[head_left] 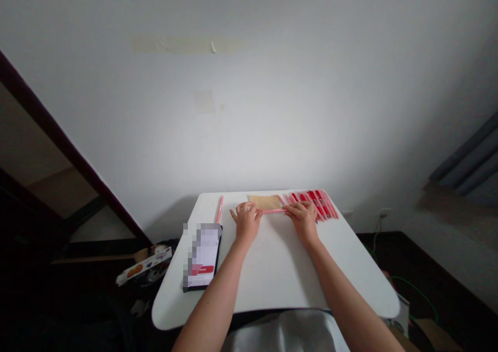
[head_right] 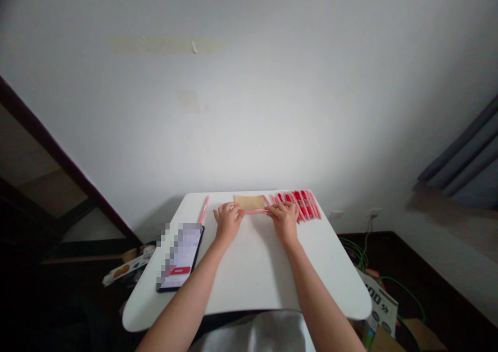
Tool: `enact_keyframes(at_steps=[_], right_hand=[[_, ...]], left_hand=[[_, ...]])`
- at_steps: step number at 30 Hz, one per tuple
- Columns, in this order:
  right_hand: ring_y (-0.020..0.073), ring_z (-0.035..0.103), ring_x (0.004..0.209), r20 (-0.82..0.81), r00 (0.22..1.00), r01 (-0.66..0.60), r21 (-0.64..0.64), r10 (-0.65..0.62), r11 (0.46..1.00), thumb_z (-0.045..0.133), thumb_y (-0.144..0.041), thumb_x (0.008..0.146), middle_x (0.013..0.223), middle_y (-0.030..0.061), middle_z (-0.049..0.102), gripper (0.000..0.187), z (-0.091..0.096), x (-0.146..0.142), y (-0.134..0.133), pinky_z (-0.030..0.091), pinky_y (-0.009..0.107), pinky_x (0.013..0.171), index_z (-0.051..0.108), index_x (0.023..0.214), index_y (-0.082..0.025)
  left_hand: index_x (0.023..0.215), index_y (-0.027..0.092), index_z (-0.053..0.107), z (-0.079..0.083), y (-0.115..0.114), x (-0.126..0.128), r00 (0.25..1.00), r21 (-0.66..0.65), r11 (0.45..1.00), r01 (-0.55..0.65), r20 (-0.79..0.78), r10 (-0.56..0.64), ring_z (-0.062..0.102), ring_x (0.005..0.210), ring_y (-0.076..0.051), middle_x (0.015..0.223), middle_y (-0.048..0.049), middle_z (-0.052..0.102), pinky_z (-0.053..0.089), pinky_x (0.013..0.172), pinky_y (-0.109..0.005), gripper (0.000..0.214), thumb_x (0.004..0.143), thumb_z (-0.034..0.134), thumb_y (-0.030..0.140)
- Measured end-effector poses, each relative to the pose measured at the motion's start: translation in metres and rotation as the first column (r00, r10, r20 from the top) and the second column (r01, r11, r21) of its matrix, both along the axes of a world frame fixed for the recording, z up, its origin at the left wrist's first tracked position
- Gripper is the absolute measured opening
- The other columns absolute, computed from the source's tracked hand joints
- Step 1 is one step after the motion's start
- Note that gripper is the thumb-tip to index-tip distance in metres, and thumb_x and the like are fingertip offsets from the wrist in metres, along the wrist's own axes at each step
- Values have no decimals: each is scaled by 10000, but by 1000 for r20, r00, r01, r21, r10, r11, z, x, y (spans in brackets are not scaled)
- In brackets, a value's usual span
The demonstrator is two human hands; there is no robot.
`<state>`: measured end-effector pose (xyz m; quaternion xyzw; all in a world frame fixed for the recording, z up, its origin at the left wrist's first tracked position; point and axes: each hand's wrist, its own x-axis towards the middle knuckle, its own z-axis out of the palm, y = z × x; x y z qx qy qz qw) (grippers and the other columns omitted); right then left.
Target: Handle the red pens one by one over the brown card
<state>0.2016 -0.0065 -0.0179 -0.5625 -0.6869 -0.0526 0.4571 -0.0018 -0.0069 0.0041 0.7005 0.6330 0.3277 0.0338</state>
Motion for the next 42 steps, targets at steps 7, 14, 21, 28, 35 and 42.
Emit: enact_keyframes(at_steps=[7,14,21,28,35,42], right_hand=[[247,450,993,-21,1000,14,10,-14,1000,569,-381,892,925,30,712,201,-1,1,1,274,437,913,757,941,-331],[252,447,988,-40,999,2,-7,-2,1000,563,-378,894,926,41,711,207,0,1,0,279,441,902,758,939,-321],[254,449,991,-44,999,-2,-17,1,1000,558,-381,900,934,42,714,215,1,2,-1,277,439,902,756,943,-309],[260,448,981,-61,998,-12,-23,11,1000,525,-417,912,937,46,720,263,4,1,-2,261,441,908,759,928,-298],[269,448,982,-70,997,-21,-22,20,1000,513,-445,911,943,47,724,285,2,0,-1,266,442,900,759,924,-303],[259,450,985,-73,997,-24,-17,23,1000,531,-425,910,941,26,726,251,1,1,-1,259,440,911,754,921,-311]], left_hand=[[888,293,696,2,-2,-1,1000,-11,1000,15,11,-15,428,1220,-266,1219,-28,605,200,1074,-682,94,802,662,310],[863,306,715,4,-3,0,1000,-8,1000,21,-18,-21,438,1196,-272,1205,-13,636,171,1045,-743,162,875,557,340],[1012,314,673,5,-2,0,999,-3,999,44,24,-44,447,1207,-255,1212,-40,618,225,1084,-643,236,777,690,340],[889,279,676,5,-4,1,999,-3,999,49,16,-49,444,1214,-254,1198,-29,627,217,1072,-673,93,839,615,329],[892,274,704,5,-3,1,1000,-31,999,29,-9,-29,445,1209,-263,1198,-36,634,219,1067,-690,183,892,528,326],[1001,317,680,4,-1,1,998,6,999,45,38,-45,450,1219,-260,1225,-30,624,225,1085,-649,224,781,687,359]])
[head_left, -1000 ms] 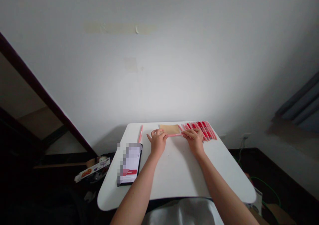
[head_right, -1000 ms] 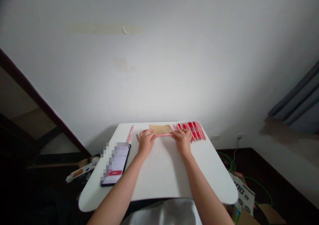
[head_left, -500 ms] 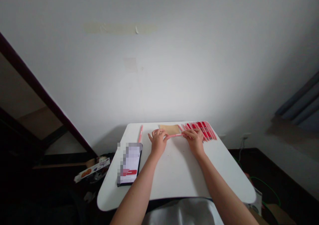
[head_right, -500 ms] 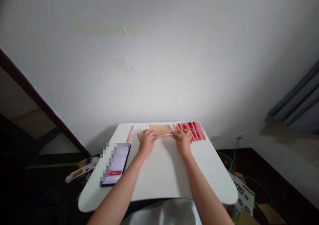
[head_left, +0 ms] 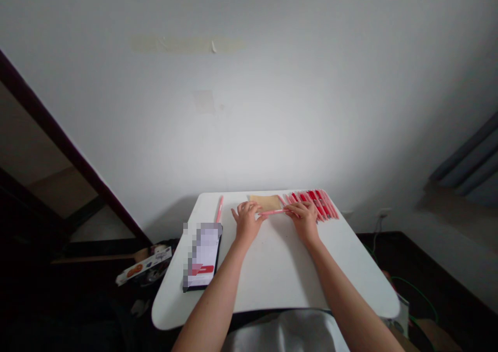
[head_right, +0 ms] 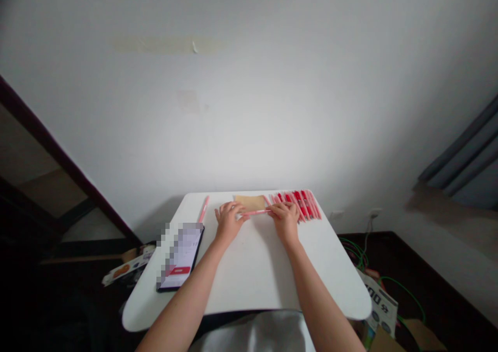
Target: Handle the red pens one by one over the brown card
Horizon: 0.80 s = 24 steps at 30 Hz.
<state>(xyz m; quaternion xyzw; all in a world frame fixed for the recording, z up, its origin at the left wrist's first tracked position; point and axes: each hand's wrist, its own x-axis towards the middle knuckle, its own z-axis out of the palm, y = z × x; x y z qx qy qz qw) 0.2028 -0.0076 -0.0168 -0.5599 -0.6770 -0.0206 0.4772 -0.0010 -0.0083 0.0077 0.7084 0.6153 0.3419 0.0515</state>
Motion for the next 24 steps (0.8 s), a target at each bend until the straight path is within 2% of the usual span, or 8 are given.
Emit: enact_keyframes(at_steps=[3,8,17,20,22,24], right_hand=[[258,447,988,0,1000,0,-3,0,1000,537,-427,907,946,20,726,244,-1,1,1,257,439,913,752,923,-314],[267,455,990,7,1000,0,-4,0,1000,527,-432,908,944,37,725,259,-1,1,1,259,450,917,754,925,-309],[268,459,991,-11,1000,0,-4,0,1000,533,-418,902,932,43,726,252,3,-2,-2,261,462,927,757,908,-302],[262,454,985,-14,1000,-2,-12,2,1000,529,-410,908,941,29,730,250,4,-1,-2,262,456,930,755,907,-302],[258,452,982,-11,1000,-5,-16,5,1000,533,-405,908,945,17,732,243,4,-1,-2,262,448,931,753,912,-303],[259,450,986,-10,1000,-5,-16,5,1000,538,-400,906,948,11,733,235,3,-1,-2,260,447,932,752,917,-304]], left_hand=[[931,296,681,0,0,0,1000,0,1000,11,10,-11,462,1200,-252,1208,-24,620,237,1086,-632,192,745,728,307],[864,288,694,-2,0,-1,1000,-5,1000,13,1,-13,452,1201,-246,1180,-24,625,223,1081,-653,81,801,668,331],[822,278,721,2,-2,0,999,-38,999,-2,-46,0,440,1214,-274,1191,-34,636,200,1061,-710,220,894,522,336],[936,320,713,1,-2,-1,1000,2,1000,15,-23,-15,451,1206,-284,1200,-37,639,224,1052,-701,165,857,580,380],[1021,351,689,0,-1,-1,999,21,999,33,-13,-33,457,1201,-278,1215,-36,630,239,1062,-673,230,797,662,392],[1014,348,687,-1,-1,-1,999,24,999,42,-12,-41,463,1194,-266,1214,-32,625,251,1075,-643,262,754,714,369]])
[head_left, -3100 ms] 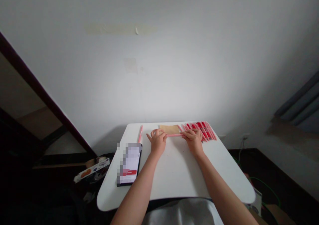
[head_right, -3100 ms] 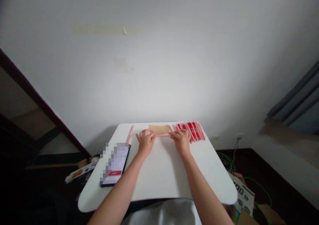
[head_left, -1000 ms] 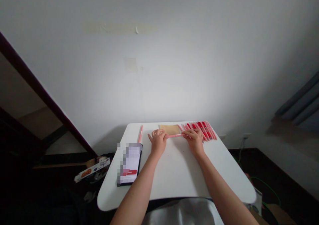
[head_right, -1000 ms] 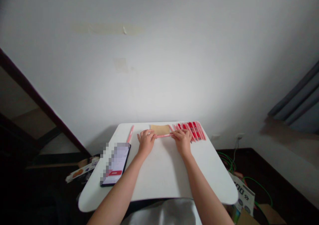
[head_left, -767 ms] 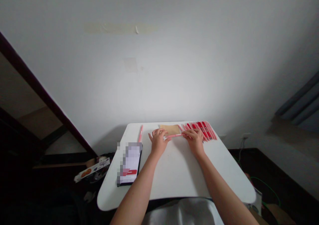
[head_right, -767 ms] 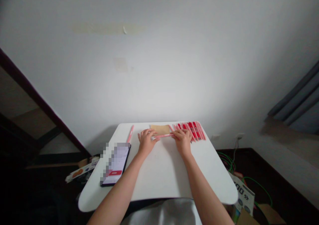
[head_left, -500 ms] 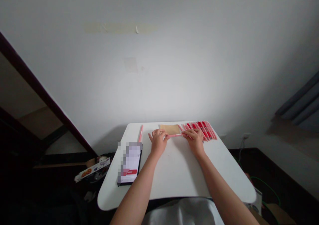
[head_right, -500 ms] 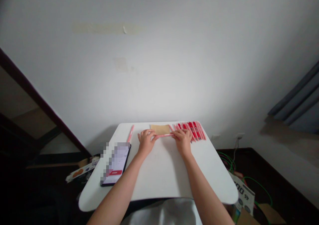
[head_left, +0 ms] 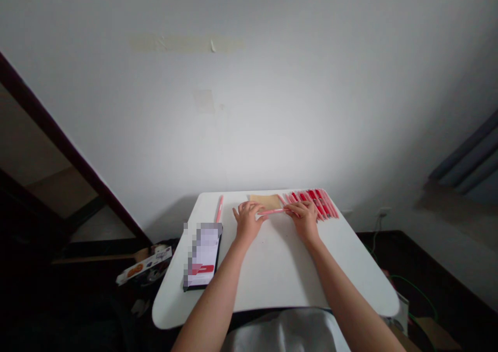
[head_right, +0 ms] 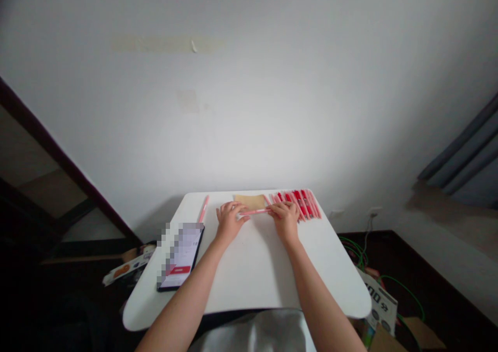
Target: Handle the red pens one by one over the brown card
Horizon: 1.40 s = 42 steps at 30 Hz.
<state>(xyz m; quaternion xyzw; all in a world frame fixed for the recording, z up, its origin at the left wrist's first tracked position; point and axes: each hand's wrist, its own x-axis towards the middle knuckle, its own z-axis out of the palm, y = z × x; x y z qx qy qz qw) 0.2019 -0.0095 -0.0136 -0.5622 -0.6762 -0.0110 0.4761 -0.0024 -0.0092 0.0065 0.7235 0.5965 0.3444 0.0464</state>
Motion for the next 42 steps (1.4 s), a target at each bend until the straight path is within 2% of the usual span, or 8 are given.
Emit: enact_keyframes(at_steps=[5,13,23,31,42], right_hand=[[268,449,994,-3,1000,-2,-3,2,1000,536,-399,903,950,28,731,235,-1,0,0,257,462,931,754,917,-310],[264,452,990,-6,1000,-4,-1,4,1000,515,-432,909,957,29,728,267,-2,2,2,254,462,934,753,923,-312],[276,446,1004,-6,999,32,-18,-32,999,477,-469,917,961,42,725,320,-1,2,0,252,453,907,752,928,-306],[268,442,975,-27,996,84,52,-82,995,473,-490,916,958,52,721,345,-1,5,2,254,435,894,755,911,-290],[280,446,984,-72,990,127,58,-123,990,469,-500,908,948,89,705,377,-6,10,6,292,468,894,756,930,-256]], left_hand=[[872,311,710,0,0,1,1000,-14,1000,-6,10,6,452,1203,-257,1189,-26,626,237,1080,-647,97,793,672,354],[871,297,720,1,1,1,999,-55,997,-45,-19,44,435,1207,-258,1218,-29,625,207,1078,-673,183,880,546,355],[846,269,722,0,2,-1,995,-37,995,-94,28,95,450,1203,-256,1198,-50,610,257,1080,-616,130,846,598,308],[850,258,725,2,1,-1,990,-29,991,-130,47,131,457,1206,-265,1210,-61,604,260,1081,-618,125,839,602,276],[871,267,729,1,2,-4,981,-31,984,-175,79,177,459,1200,-278,1220,-70,596,259,1074,-623,153,845,579,283]])
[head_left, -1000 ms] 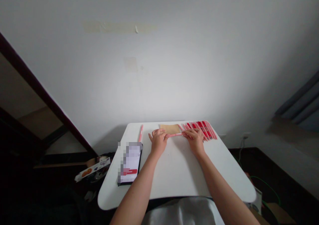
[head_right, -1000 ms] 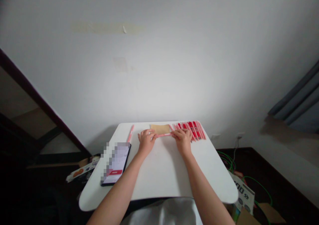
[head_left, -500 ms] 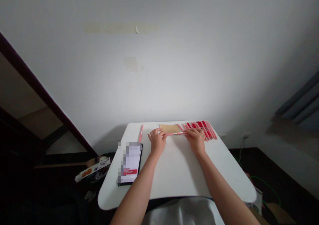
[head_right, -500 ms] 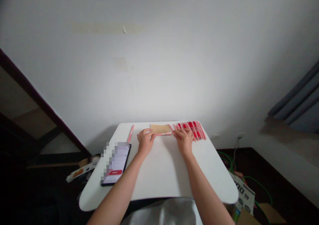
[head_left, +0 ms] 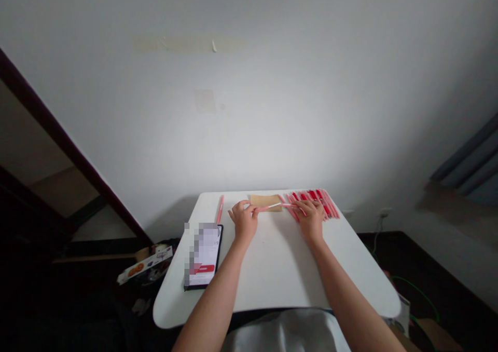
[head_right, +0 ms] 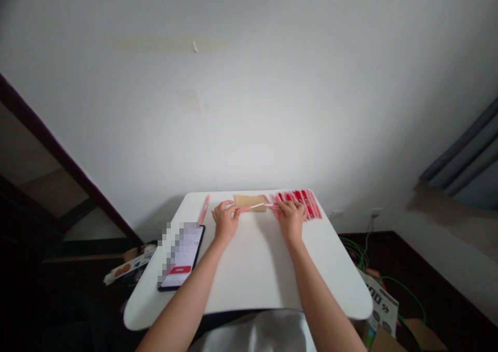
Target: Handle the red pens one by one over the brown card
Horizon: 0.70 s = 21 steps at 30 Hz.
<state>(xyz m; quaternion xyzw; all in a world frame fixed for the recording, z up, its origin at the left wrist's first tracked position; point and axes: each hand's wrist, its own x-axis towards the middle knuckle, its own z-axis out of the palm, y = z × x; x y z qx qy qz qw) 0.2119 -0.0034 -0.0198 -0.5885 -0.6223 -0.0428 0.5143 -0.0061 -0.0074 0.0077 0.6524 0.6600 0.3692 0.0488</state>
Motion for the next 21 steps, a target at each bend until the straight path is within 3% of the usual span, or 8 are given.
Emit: enact_keyframes(at_steps=[10,21], right_hand=[[284,449,974,-3,1000,22,14,-22,1000,450,-481,916,926,97,693,389,0,-1,0,315,503,886,756,930,-242],[283,457,982,33,999,22,19,-23,1000,453,-507,914,924,92,696,391,2,-3,-1,328,479,871,754,936,-259]], left_hand=[[885,245,716,3,-2,0,999,11,999,-52,-4,52,473,1180,-286,1200,-89,600,279,1051,-614,173,857,553,296],[863,186,640,1,-9,5,970,108,989,-100,-210,122,452,1169,-304,1142,-127,592,253,1055,-637,317,916,419,407]])
